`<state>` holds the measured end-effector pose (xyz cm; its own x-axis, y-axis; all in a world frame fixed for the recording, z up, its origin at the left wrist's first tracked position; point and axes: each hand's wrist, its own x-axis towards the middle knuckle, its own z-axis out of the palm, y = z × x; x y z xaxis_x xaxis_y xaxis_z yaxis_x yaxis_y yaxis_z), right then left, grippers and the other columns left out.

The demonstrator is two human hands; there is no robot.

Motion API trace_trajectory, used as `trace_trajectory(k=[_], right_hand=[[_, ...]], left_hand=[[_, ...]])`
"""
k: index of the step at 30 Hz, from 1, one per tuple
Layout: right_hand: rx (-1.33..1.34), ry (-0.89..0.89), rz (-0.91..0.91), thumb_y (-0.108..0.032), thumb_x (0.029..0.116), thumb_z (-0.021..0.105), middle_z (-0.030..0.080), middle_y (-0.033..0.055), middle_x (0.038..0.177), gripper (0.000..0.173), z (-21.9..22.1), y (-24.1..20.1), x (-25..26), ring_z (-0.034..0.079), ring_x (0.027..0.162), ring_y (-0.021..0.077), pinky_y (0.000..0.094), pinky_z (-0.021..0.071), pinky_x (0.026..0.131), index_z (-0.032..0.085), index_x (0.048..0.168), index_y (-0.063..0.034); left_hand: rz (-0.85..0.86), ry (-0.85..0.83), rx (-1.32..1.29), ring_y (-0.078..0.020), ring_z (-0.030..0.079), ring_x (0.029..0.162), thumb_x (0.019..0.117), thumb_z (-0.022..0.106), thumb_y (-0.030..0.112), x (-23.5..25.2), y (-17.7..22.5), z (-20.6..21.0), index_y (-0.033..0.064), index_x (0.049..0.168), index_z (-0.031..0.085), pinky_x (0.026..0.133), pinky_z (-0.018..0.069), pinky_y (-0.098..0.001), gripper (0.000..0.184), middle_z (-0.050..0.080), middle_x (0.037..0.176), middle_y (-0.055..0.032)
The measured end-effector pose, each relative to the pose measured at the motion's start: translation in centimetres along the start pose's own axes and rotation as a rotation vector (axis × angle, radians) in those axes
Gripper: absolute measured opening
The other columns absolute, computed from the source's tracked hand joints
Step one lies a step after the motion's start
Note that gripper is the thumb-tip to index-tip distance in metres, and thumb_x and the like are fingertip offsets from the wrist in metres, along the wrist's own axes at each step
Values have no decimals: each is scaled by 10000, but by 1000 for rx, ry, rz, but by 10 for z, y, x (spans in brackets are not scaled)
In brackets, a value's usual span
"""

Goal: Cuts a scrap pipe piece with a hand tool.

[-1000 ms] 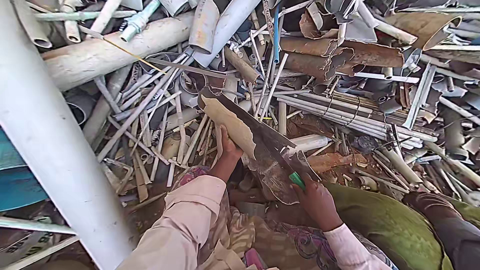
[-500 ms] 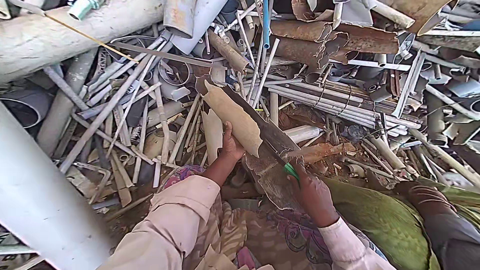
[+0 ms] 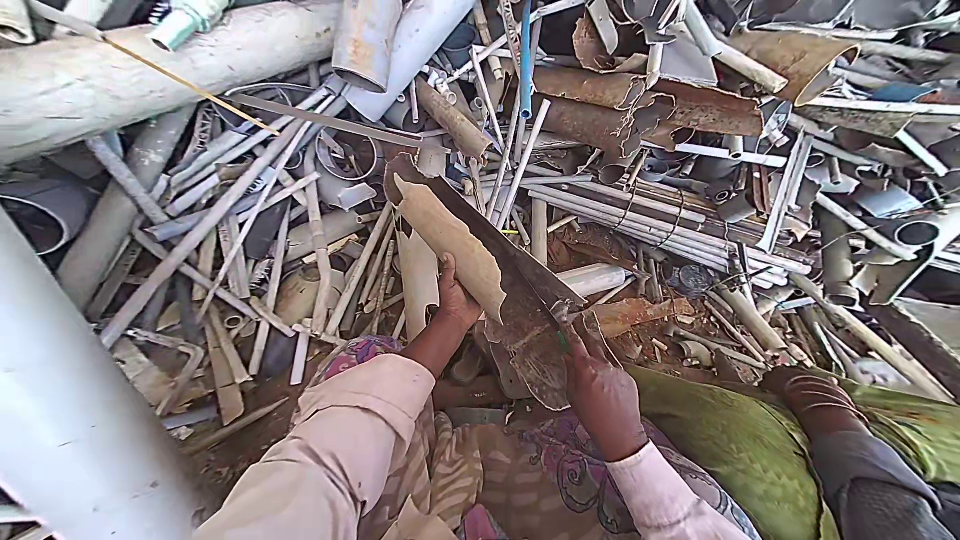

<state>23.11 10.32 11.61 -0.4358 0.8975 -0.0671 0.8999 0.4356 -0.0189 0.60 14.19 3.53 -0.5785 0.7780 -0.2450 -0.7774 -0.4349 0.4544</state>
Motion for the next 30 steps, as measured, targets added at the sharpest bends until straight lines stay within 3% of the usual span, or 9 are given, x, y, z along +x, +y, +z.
trace_trajectory(k=[2,4,8,14,17,19,22,27,30], right_hand=[[-28,-24,8,-149,1063,515,695,243,1210,538,1,-2,3,729,851,426,557,571,699,453,1585,-266],[-32,-151,27,-163,1079,485,672,224,1267,563,-3,-8,5,720,953,415,550,571,779,389,1612,-316],[181,-348,-117,-228,1092,511,688,216,1280,532,-4,-13,0,682,1128,422,592,518,963,398,1610,-274],[-52,-205,20,-206,1099,466,637,229,1328,556,-12,-16,6,714,983,418,552,566,824,351,1622,-356],[-86,-55,-14,-148,1066,514,667,254,1223,571,-2,-16,7,720,893,424,539,571,732,418,1596,-338],[-46,-201,-20,-174,1083,487,651,227,1278,570,-6,-24,5,708,1004,415,547,570,821,371,1616,-336],[107,-346,-95,-222,1090,508,671,220,1284,523,-14,-20,0,674,1132,425,586,526,952,415,1601,-276],[26,-107,-33,-195,1079,518,680,245,1222,508,-10,-8,-5,720,942,437,585,572,797,462,1579,-266],[38,-159,-55,-198,1081,511,686,237,1229,507,-13,-9,-6,717,986,431,590,563,840,457,1582,-252]], left_hand=[[9,-15,-24,-237,632,1096,1074,284,527,2,3,0,179,1421,419,908,543,-466,510,614,1222,-117],[13,-15,-49,-237,637,1080,1076,282,514,0,8,2,171,1397,433,899,548,-469,493,620,1202,-118],[36,5,-41,-210,652,1031,1069,252,550,-2,24,4,160,1345,466,863,562,-439,523,637,1140,-95],[20,-43,-19,-231,625,1102,1086,276,483,1,31,-5,139,1388,435,928,534,-451,485,609,1214,-119],[16,-47,-53,-244,620,1121,1081,301,481,1,32,-2,142,1389,438,936,531,-466,479,608,1231,-125],[33,-27,-70,-249,613,1143,1072,337,497,3,32,-3,152,1389,450,948,525,-478,481,606,1249,-121],[68,13,-62,-242,598,1178,1061,362,528,6,34,-7,171,1403,455,964,515,-488,502,596,1285,-106],[87,35,-103,-235,578,1228,1054,364,556,10,42,-4,192,1418,451,1002,499,-486,522,584,1332,-89],[104,70,-135,-240,553,1267,1056,373,546,12,44,-4,197,1431,448,1030,478,-494,518,568,1364,-86]])
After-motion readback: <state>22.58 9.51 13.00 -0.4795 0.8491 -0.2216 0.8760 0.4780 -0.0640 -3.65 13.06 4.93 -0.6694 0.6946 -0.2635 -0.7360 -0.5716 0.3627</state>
